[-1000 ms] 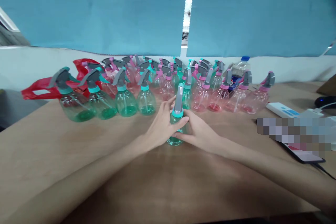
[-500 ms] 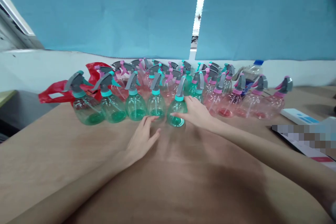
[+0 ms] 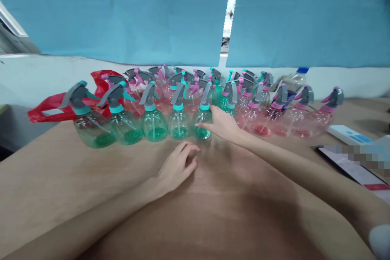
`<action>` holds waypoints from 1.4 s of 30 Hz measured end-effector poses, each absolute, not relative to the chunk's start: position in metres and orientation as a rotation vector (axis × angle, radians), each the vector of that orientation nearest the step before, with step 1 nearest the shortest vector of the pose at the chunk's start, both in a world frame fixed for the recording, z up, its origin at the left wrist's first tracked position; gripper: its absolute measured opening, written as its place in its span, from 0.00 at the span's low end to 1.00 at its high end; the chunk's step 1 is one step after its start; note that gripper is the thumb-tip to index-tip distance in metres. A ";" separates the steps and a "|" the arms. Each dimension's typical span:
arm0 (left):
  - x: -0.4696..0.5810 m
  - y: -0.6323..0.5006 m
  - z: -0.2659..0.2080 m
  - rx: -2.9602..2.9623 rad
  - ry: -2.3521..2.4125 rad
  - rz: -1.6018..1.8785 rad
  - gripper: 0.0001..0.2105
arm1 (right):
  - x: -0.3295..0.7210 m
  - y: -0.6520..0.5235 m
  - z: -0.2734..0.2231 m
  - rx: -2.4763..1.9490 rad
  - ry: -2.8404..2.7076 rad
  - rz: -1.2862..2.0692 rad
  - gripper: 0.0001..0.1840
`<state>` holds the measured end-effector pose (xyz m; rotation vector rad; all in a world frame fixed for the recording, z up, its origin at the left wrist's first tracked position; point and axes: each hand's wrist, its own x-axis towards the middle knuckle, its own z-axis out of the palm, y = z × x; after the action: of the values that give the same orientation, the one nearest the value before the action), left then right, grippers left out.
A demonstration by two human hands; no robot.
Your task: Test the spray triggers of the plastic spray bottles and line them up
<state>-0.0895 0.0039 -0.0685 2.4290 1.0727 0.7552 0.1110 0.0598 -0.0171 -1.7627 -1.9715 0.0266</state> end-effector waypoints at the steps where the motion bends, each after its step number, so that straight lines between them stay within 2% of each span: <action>1: -0.087 0.005 -0.069 2.438 1.062 0.754 0.11 | 0.111 0.060 -0.018 -1.757 -1.965 0.036 0.36; 4: -0.078 0.009 -0.068 2.462 1.029 0.758 0.11 | 0.113 0.055 -0.020 -1.714 -1.951 0.052 0.42; 6: -0.071 0.011 -0.068 2.477 0.993 0.755 0.11 | 0.119 0.046 -0.020 -1.641 -1.956 0.031 0.42; 8: -0.064 0.012 -0.068 2.492 0.944 0.753 0.10 | 0.131 0.033 -0.018 -1.527 -1.982 0.006 0.34; 11: -0.054 0.012 -0.069 2.515 0.867 0.748 0.10 | 0.155 0.014 -0.013 -1.391 -2.011 -0.046 0.15; 13: -0.048 0.012 -0.070 2.528 0.826 0.745 0.10 | 0.173 0.007 -0.012 -1.410 -1.980 -0.102 0.13; 16: -0.037 0.010 -0.070 2.536 0.784 0.755 0.10 | 0.193 0.009 -0.013 -1.534 -1.879 -0.105 0.15; 20: -0.024 0.006 -0.070 2.520 0.754 0.772 0.09 | 0.201 0.028 -0.019 -1.670 -1.784 -0.006 0.29; 22: -0.019 0.003 -0.069 2.514 0.744 0.764 0.09 | 0.198 0.038 -0.020 -1.679 -1.781 0.085 0.33; 33: -0.014 -0.006 -0.060 2.444 0.782 0.790 0.08 | 0.181 0.057 -0.021 -1.802 -1.704 0.194 0.31; 40: -0.005 -0.011 -0.052 2.241 0.951 1.033 0.04 | 0.186 0.011 -0.017 -1.756 -1.815 0.218 0.32; 42: 0.000 -0.012 -0.047 2.140 1.011 1.137 0.08 | 0.187 -0.004 -0.016 -1.735 -1.838 0.234 0.30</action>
<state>0.0002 -0.0118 -0.0473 2.1404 1.0110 1.1370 0.1867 -0.0039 -0.0163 -1.7355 -1.8383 0.2337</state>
